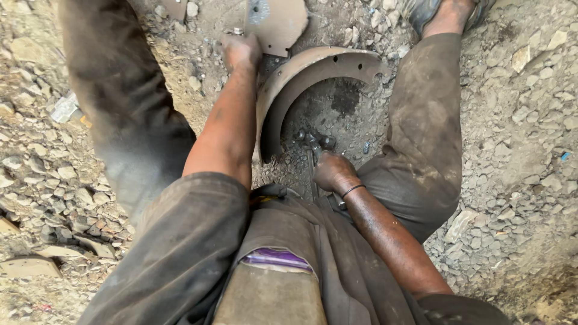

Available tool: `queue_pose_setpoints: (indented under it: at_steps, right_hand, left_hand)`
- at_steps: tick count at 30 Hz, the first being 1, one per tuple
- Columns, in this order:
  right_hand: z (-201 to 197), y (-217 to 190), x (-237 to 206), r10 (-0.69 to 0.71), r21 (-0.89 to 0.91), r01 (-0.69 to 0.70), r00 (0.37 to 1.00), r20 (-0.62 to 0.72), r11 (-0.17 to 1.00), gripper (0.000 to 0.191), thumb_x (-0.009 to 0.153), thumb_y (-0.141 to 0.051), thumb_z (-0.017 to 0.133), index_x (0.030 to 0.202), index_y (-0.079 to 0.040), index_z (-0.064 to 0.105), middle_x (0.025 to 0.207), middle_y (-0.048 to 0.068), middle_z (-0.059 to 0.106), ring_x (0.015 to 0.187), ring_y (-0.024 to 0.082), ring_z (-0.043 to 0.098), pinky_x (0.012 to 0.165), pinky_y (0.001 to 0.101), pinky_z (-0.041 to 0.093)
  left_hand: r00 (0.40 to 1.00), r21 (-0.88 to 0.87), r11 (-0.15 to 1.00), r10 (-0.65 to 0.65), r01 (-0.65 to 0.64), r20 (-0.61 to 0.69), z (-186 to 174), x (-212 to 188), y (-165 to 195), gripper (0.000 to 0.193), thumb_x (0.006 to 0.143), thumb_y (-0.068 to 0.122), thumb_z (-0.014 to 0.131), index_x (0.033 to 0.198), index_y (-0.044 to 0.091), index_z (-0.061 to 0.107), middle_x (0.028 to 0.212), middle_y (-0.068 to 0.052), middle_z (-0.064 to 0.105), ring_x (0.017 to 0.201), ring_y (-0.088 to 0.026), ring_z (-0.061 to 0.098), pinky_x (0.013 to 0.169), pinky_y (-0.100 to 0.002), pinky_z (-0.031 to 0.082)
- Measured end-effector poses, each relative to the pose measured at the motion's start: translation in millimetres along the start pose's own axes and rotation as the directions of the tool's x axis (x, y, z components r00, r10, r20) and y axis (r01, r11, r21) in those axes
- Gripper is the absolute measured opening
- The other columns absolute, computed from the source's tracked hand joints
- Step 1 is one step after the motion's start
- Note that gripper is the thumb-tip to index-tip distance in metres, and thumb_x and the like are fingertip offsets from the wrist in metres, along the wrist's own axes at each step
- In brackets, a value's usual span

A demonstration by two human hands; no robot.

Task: The person is sitting on the ground and using a hammer and chisel to work on a curved metal piece. They repeatedly strike the metal with the hammer, adjusting the chisel position as needed.

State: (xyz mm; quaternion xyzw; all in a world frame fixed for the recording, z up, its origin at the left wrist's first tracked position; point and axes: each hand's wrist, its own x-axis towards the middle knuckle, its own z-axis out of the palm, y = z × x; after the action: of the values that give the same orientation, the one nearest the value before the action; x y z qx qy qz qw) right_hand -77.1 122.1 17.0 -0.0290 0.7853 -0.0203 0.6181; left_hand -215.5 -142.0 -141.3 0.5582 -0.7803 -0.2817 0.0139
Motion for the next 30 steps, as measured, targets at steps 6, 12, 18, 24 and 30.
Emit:
queue_pose_setpoints:
  at_steps: [6,12,18,24,30]
  right_hand:
    - [-1,4,2,-0.038,-0.018,0.037,0.999,-0.035,0.999,0.031,0.092,-0.019,0.061,0.115,0.000,0.070,0.110,0.021,0.073,0.102,0.033,0.073,0.092,0.0453,0.056]
    - [9,13,23,-0.137,-0.074,0.129,0.985,-0.103,0.989,0.032,0.090,-0.022,0.059,0.110,-0.001,0.074,0.116,0.025,0.071,0.110,0.039,0.070,0.098,0.0457,0.054]
    - [27,25,40,-0.169,-0.097,0.155,0.974,-0.153,0.983,0.033,0.086,-0.022,0.061,0.107,-0.001,0.076,0.117,0.026,0.071,0.111,0.040,0.070,0.096,0.0468,0.055]
    - [31,19,38,-0.112,-0.061,0.105,0.985,-0.134,0.993,0.033,0.086,-0.018,0.058,0.108,0.000,0.075,0.118,0.025,0.072,0.109,0.039,0.071,0.095,0.0470,0.056]
    - [24,9,23,-0.107,-0.066,0.100,0.987,-0.119,0.993,0.033,0.086,-0.017,0.060,0.108,0.003,0.075,0.117,0.026,0.073,0.108,0.036,0.072,0.096,0.0437,0.055]
  left_hand:
    - [0.775,-0.173,0.961,-0.063,0.218,0.628,-21,2,4,0.048,0.083,0.037,0.074,0.111,-0.002,0.071,0.102,-0.013,0.079,0.085,-0.022,0.077,0.079,-0.034,0.063]
    - [0.828,-0.489,0.859,0.159,0.153,0.538,-37,16,15,0.033,0.094,0.032,0.068,0.092,-0.001,0.076,0.071,-0.007,0.061,0.055,-0.017,0.051,0.048,-0.038,0.038]
    - [0.999,-0.838,0.546,-0.049,0.013,-0.016,-187,102,-28,0.023,0.096,0.028,0.066,0.093,0.005,0.069,0.076,-0.005,0.060,0.060,-0.016,0.051,0.054,-0.036,0.040]
    - [0.931,-0.881,0.358,-0.072,-0.310,-0.357,-350,147,-72,0.018,0.097,0.025,0.065,0.101,0.008,0.070,0.086,-0.007,0.065,0.071,-0.017,0.058,0.064,-0.035,0.046]
    - [0.947,-0.752,0.619,0.321,-0.227,-0.021,-254,81,-13,0.016,0.099,0.021,0.063,0.108,0.010,0.070,0.096,-0.008,0.070,0.082,-0.017,0.064,0.074,-0.035,0.052]
